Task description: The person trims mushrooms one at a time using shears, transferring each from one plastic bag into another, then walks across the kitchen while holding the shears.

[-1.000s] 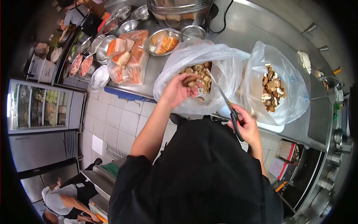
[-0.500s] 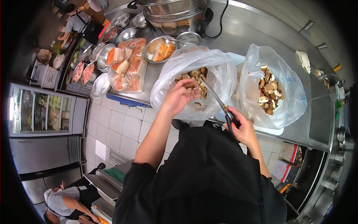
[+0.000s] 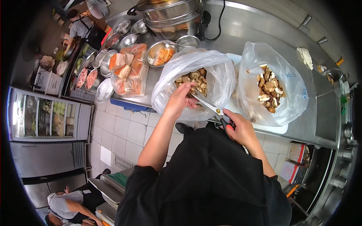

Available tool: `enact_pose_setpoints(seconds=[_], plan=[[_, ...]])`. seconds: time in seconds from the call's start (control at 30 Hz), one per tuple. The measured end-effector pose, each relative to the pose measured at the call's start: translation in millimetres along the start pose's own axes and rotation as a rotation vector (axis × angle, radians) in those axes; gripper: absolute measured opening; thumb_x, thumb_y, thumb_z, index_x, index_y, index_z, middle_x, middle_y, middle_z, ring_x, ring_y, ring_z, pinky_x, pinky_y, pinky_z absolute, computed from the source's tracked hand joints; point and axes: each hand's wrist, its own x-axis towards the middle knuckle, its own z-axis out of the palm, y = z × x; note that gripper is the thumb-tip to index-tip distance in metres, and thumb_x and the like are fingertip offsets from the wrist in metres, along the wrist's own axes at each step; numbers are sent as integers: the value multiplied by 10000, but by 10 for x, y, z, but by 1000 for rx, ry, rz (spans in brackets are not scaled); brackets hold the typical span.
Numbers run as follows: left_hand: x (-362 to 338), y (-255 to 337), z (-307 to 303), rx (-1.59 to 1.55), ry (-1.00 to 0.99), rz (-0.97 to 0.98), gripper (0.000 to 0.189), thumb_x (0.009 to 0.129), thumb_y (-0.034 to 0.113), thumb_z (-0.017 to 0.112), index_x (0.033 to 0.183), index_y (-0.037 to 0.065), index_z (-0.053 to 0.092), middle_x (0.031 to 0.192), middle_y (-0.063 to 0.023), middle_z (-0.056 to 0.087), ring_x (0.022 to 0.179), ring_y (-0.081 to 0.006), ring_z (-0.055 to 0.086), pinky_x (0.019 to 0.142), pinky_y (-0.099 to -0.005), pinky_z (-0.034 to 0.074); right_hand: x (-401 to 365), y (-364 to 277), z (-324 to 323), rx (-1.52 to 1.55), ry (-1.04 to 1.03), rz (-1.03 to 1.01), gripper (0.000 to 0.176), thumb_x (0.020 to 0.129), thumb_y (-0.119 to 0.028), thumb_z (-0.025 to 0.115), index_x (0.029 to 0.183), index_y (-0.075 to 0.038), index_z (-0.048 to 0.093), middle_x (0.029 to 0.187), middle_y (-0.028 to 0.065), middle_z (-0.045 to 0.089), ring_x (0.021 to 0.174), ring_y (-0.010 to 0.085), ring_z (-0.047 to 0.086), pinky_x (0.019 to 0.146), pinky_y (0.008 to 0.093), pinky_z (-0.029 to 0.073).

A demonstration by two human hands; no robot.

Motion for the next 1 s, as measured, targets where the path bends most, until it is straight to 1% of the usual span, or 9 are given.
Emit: enact_pose_setpoints(seconds=[0.17,0.37,0.47,0.53,0.63,0.67,0.7,0.77,1.0], plan=[[53,-35,-3,258,18,-55,429,1077,389,445,1319,47,540,897,-162,685,580,-177,648,540,-277,507,100,-61,42,-85,-104,65,546,826,-187,689,1362,-171,588,1055,145,695,912,334,668,795,437,529],[131,-34,-61,238,67,-168,449,1059,407,479,1306,36,532,831,-155,675,538,-163,613,528,-269,496,188,26,185,-16,-78,-5,531,853,-233,725,1364,-184,589,856,161,716,791,369,683,747,426,537],[136,-18,-89,127,64,-137,393,1033,327,520,1291,30,525,805,-131,659,539,-157,597,528,-271,498,238,42,154,91,-143,92,527,878,-256,754,1368,-162,584,752,108,708,670,286,689,658,370,532],[145,8,-151,173,69,-104,368,1004,270,541,1279,26,523,806,-123,656,558,-154,601,537,-277,503,256,77,92,485,-264,294,541,890,-243,771,1381,-140,568,714,27,679,574,166,631,568,326,489],[157,40,-253,298,105,-48,361,933,188,574,1241,8,514,807,-100,648,580,-143,602,527,-278,494,249,-9,-105,750,-329,510,569,897,-192,775,1415,-165,541,690,-41,616,572,48,546,527,252,411],[174,46,-273,378,128,-26,373,891,162,586,1214,-7,507,807,-86,643,582,-135,599,509,-273,480,233,82,-87,720,-312,478,574,893,-207,774,1412,-141,538,711,-44,614,623,85,543,638,257,454],[186,49,-291,381,120,-29,373,891,162,586,1214,-7,507,807,-86,643,582,-135,599,509,-273,480,213,143,-81,723,-306,483,574,893,-207,774,1412,-141,538,711,-44,614,623,85,543,638,257,454],[200,53,-305,455,88,21,321,920,100,614,1219,15,534,876,-88,662,673,-142,640,608,-275,529,177,221,-85,604,-243,310,588,877,-223,786,1402,-141,536,861,-9,644,770,102,574,753,255,468],[73,179,-86,343,-21,97,326,946,36,609,1269,21,564,1077,-69,654,825,-113,649,721,-250,532,120,226,-137,480,-301,293,636,855,-284,794,1408,-139,515,1066,39,645,946,161,598,881,309,480]])
